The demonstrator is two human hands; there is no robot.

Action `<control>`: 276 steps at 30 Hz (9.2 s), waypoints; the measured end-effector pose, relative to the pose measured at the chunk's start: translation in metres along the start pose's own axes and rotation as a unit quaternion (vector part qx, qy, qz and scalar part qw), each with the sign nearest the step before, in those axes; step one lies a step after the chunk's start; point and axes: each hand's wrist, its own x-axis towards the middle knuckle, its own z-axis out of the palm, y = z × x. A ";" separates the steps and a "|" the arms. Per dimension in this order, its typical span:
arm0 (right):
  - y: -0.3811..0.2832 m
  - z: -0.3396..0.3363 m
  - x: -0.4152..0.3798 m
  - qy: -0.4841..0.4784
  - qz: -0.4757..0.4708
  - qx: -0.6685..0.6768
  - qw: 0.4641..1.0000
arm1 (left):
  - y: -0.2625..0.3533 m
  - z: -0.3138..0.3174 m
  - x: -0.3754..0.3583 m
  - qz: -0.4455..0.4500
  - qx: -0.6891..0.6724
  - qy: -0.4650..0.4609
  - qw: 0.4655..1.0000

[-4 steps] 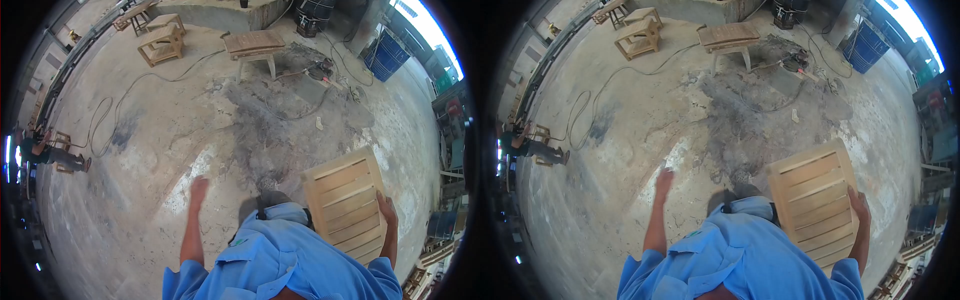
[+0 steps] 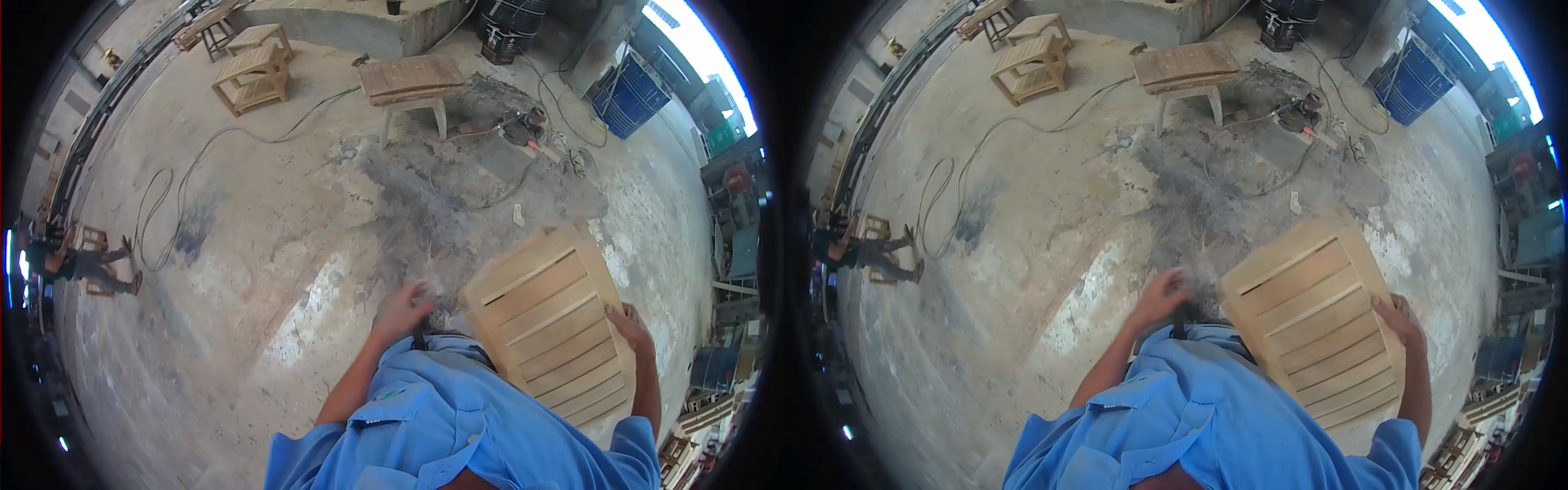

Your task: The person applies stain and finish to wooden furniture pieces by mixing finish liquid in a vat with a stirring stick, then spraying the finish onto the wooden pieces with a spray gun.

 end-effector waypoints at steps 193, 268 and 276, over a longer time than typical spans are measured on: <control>-0.753 0.251 0.506 0.099 -0.155 0.306 0.934 | 0.317 -0.443 0.764 -0.025 0.207 -0.130 0.969; -0.723 0.110 0.626 0.250 -0.238 0.218 0.913 | 0.309 -0.315 0.840 0.328 0.275 -0.063 0.902; -0.697 0.097 0.587 0.308 -0.160 0.249 0.904 | 0.338 -0.420 0.899 0.326 0.549 0.023 0.769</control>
